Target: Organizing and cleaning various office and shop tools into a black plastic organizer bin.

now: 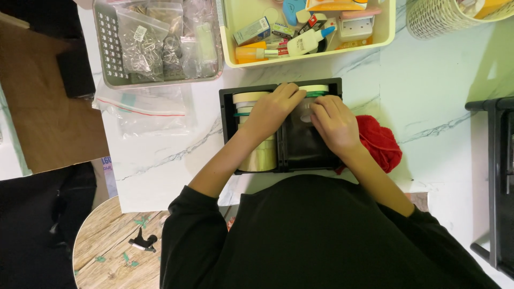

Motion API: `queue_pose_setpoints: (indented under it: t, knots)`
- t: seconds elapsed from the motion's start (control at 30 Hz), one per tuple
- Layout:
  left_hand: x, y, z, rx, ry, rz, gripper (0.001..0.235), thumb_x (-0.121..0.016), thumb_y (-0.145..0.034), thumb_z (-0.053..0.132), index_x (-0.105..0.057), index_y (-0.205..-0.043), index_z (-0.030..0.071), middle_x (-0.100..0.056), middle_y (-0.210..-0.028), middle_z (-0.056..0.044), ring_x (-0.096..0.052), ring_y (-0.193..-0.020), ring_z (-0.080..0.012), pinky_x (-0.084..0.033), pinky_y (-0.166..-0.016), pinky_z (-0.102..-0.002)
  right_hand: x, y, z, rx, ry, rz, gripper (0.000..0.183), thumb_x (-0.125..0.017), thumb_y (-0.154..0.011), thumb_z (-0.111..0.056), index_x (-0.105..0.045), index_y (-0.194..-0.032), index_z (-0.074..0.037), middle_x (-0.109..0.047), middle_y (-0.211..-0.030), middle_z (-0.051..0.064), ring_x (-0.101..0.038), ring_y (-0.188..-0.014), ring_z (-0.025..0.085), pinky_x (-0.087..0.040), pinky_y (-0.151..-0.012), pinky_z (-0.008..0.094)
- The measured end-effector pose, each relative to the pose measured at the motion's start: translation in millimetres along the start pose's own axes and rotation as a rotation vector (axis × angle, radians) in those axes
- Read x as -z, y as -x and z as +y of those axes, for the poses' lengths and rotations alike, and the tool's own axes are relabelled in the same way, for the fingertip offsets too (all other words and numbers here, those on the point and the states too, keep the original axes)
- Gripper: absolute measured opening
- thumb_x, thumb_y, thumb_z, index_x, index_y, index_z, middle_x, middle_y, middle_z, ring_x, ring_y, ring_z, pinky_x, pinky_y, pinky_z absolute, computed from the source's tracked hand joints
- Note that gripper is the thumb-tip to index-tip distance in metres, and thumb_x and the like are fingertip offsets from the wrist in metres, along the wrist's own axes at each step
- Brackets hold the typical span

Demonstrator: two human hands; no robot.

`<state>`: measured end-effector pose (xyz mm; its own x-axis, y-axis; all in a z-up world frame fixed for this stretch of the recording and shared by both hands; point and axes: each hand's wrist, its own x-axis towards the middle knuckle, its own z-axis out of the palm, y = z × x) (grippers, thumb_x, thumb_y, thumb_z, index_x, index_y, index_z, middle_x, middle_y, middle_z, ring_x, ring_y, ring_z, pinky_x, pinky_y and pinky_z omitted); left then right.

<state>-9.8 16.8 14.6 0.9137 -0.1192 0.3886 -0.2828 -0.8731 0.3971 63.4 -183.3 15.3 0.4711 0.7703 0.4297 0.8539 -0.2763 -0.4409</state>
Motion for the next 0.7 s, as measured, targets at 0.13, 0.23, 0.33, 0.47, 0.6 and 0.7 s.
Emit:
queue_pose_setpoints:
  t: [0.13, 0.23, 0.33, 0.47, 0.6, 0.7]
  knots:
    - [-3, 1, 0, -0.003, -0.019, -0.034, 0.028, -0.064, -0.085, 0.004, -0.063, -0.113, 0.006, -0.057, -0.102, -0.006, -0.064, -0.098, -0.0224, -0.054, -0.067, -0.033, -2, -3, 1, 0.011, 0.035, -0.023, 0.026, -0.079, -0.082, 0.000, -0.064, -0.104, 0.000, -0.061, -0.112, 0.013, -0.063, -0.104, 0.033, -0.054, -0.087, 0.042]
    - [-1, 0, 1, -0.008, -0.016, -0.032, 0.027, -0.064, -0.084, 0.005, -0.063, -0.111, 0.006, -0.058, -0.102, -0.006, -0.064, -0.098, -0.0220, -0.054, -0.067, -0.032, 0, -6, 0, -0.025, 0.043, -0.044, 0.029, -0.080, -0.082, -0.002, -0.062, -0.104, 0.000, -0.059, -0.112, 0.013, -0.062, -0.103, 0.033, -0.053, -0.085, 0.042]
    - [1, -1, 2, -0.015, -0.007, -0.005, 0.027, -0.064, -0.084, 0.005, -0.063, -0.111, 0.005, -0.058, -0.103, -0.006, -0.064, -0.098, -0.0222, -0.054, -0.068, -0.033, 4, -8, -2, -0.036, 0.013, -0.056, 0.035, -0.081, -0.079, -0.003, -0.063, -0.109, -0.001, -0.059, -0.114, 0.012, -0.061, -0.104, 0.033, -0.053, -0.085, 0.042]
    - [-1, 2, 2, 0.025, 0.030, 0.007, 0.023, -0.067, -0.088, 0.007, -0.064, -0.111, 0.006, -0.060, -0.105, -0.006, -0.064, -0.099, -0.0225, -0.055, -0.071, -0.034, 12, -9, -5, -0.086, 0.006, -0.088, 0.035, -0.083, -0.080, -0.007, -0.064, -0.110, -0.003, -0.059, -0.114, 0.012, -0.061, -0.106, 0.033, -0.053, -0.084, 0.042]
    - [4, -2, -9, 0.122, 0.166, 0.017, 0.017, -0.072, -0.096, 0.013, -0.066, -0.112, 0.010, -0.063, -0.113, -0.005, -0.066, -0.104, -0.0250, -0.057, -0.079, -0.037, 24, -23, 0, -0.086, -0.146, -0.074, 0.031, -0.081, -0.086, -0.009, -0.064, -0.112, -0.003, -0.061, -0.115, 0.012, -0.062, -0.106, 0.032, -0.054, -0.088, 0.041]
    - [14, -14, -38, 0.162, 0.190, 0.012, 0.022, -0.073, -0.098, 0.014, -0.066, -0.118, 0.010, -0.064, -0.120, -0.008, -0.064, -0.113, -0.0307, -0.056, -0.092, -0.041, 22, -46, 24, -0.082, -0.272, -0.102, 0.027, -0.077, -0.092, -0.010, -0.062, -0.114, -0.003, -0.062, -0.116, 0.013, -0.062, -0.107, 0.032, -0.053, -0.089, 0.042]
